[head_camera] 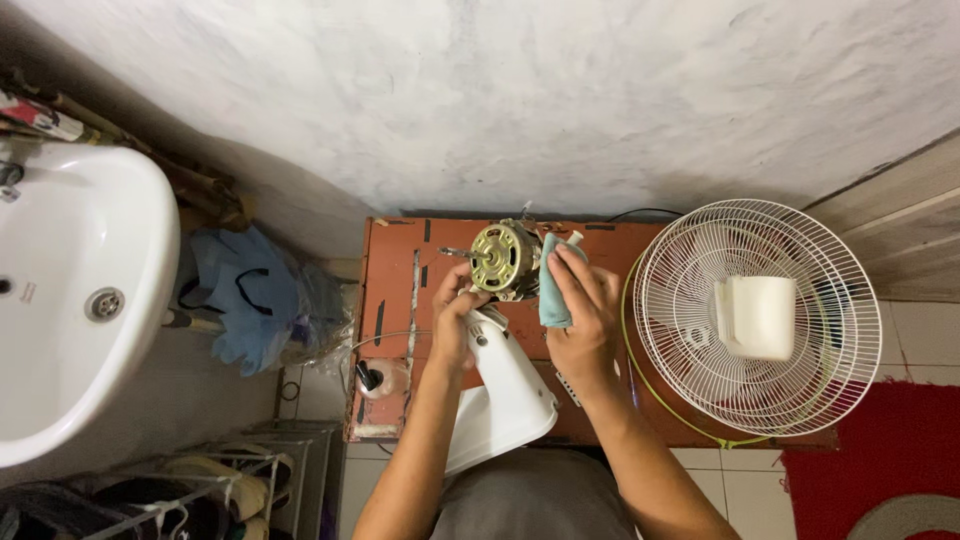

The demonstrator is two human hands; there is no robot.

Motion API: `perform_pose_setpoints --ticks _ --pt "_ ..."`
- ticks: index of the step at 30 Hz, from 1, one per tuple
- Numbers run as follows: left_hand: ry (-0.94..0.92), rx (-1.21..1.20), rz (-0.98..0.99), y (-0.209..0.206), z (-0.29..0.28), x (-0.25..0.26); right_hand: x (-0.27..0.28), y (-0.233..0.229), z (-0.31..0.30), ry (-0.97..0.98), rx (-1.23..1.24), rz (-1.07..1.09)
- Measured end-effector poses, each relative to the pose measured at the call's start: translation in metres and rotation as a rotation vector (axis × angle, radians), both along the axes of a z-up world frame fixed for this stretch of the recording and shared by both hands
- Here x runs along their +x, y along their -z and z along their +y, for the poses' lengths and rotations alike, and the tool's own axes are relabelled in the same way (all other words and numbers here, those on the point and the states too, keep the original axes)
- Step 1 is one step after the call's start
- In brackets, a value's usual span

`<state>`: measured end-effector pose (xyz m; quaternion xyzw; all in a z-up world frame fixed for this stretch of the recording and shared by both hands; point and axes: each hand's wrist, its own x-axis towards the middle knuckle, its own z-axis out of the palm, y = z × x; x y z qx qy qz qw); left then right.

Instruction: The person cleans disassembled parts of a handheld fan using a spray bottle and a cloth. They spray and wipe the motor housing and a white plastic fan blade hub, then place the cleaned parts on the workbench.

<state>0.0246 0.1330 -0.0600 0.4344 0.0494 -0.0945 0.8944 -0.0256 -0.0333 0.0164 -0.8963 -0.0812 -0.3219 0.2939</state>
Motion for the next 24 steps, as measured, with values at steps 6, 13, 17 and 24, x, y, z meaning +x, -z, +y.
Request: perform_pose_setpoints --ticks 6,13,17,24 --pt "-0.055 -0.030 0.039 0.001 0.001 0.002 -0.007 0.014 0.017 -0.049 0.017 0.060" --pt "-0.036 -0.086 0.026 0.002 0.001 0.004 -0.005 0.008 0.004 -0.072 0.028 0.014" --pt "-0.034 -0.042 0.038 0.001 -0.003 0.004 0.000 -0.001 0.007 -0.061 -0.067 0.029" --pt "-0.053 -0.136 0.083 0.006 -0.009 0.010 -0.003 -0.008 0.008 -0.267 -0.161 0.136"
